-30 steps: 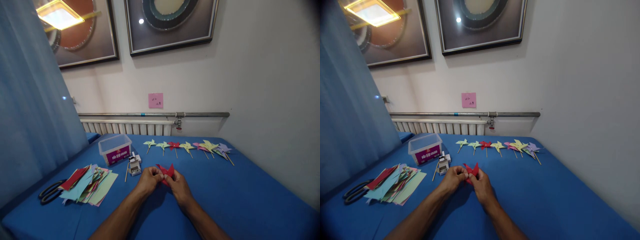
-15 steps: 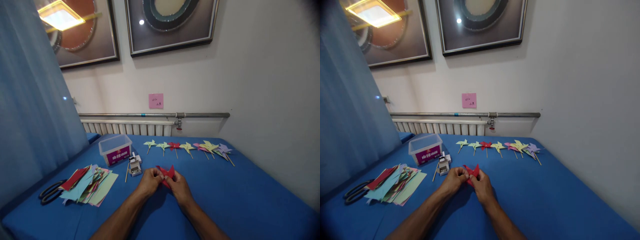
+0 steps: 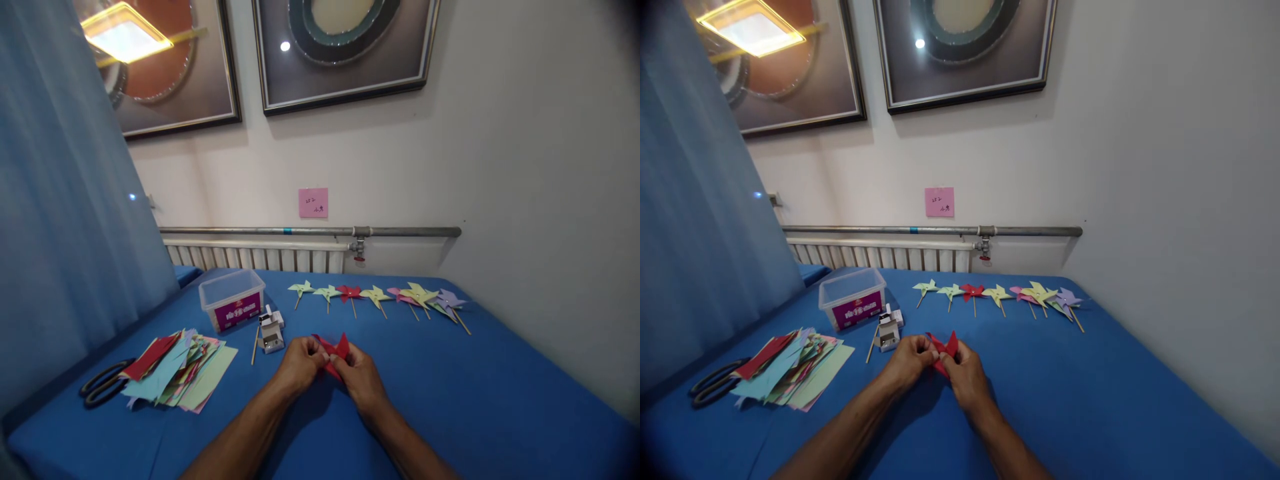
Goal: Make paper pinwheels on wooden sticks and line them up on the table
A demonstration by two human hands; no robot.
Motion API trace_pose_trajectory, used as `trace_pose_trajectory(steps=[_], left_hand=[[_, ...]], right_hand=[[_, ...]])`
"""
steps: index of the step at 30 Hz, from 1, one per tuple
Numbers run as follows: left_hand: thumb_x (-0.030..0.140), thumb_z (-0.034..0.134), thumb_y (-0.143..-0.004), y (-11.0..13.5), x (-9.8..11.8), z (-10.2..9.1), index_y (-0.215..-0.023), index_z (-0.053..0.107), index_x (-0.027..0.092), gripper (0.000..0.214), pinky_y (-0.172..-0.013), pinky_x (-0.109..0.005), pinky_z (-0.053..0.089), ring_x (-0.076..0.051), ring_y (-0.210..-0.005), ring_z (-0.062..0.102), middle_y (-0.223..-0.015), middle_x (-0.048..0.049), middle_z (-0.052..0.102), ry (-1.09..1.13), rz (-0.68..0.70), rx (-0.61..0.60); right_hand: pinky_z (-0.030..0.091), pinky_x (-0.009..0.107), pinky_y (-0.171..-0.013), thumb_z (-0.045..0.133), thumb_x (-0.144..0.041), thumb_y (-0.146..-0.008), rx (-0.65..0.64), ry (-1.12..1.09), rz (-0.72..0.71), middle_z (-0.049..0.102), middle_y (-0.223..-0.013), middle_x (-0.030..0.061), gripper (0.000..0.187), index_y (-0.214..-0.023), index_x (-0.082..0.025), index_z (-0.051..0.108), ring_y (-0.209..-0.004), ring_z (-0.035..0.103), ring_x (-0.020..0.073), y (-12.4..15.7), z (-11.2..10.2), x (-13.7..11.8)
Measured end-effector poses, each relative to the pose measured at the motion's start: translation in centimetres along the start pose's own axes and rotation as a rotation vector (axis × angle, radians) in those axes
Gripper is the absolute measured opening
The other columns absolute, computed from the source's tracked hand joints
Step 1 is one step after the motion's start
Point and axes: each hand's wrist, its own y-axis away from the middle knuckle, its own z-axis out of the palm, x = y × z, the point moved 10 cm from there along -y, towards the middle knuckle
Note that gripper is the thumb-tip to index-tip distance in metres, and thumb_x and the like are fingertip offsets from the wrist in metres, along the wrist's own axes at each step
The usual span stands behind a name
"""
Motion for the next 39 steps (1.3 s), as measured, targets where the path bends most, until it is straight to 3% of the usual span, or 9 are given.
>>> trace_pose_trajectory(steps=[16,28,34,39], left_hand=[[0.02,0.074,-0.068,-0.3,-0.4,-0.1,-0.062,0.058,0.016,0.017,-0.05,-0.023,0.023,-0.007,-0.046,0.037,-0.05,0.0057,0.05,0.054,-0.028,-0.009],[0.019,0.073,-0.065,-0.3,-0.3,-0.8,-0.059,0.057,0.017,0.017,-0.051,-0.024,0.025,-0.009,-0.047,0.04,-0.05,0.0044,0.052,0.07,-0.03,0.074],[0.022,0.073,-0.063,-0.5,-0.1,-2.5,-0.064,0.062,0.016,0.013,-0.054,-0.025,0.028,-0.009,-0.051,0.042,-0.055,0.0033,0.053,0.191,-0.037,0.173],[0.033,0.071,-0.061,0.1,-0.5,0.3,-0.062,0.055,0.018,0.022,-0.053,-0.024,0.026,-0.008,-0.049,0.038,-0.053,0.0052,0.046,0.429,-0.119,-0.08]], right_hand=[[0.044,0.028,-0.063,0.072,-0.046,-0.07,-0.036,-0.046,0.027,0.071,-0.072,0.0019,0.032,-0.084,-0.018,0.073,-0.067,0.06,0.0185,0.2,0.5,-0.2],[0.05,0.031,-0.069,0.083,-0.049,-0.065,-0.044,-0.183,0.05,0.076,-0.078,0.0046,0.04,-0.088,-0.018,0.076,-0.072,0.066,0.0211,-0.4,0.6,0.7],[0.053,0.032,-0.072,0.088,-0.05,-0.061,0.007,-0.262,0.079,0.076,-0.078,0.0048,0.041,-0.083,-0.018,0.074,-0.071,0.068,0.0208,-0.3,0.0,1.3],[0.055,0.035,-0.082,0.088,-0.05,-0.063,-0.062,-0.34,0.088,0.079,-0.085,0.0059,0.043,-0.09,-0.019,0.076,-0.081,0.072,0.0233,0.1,0.8,1.0]])
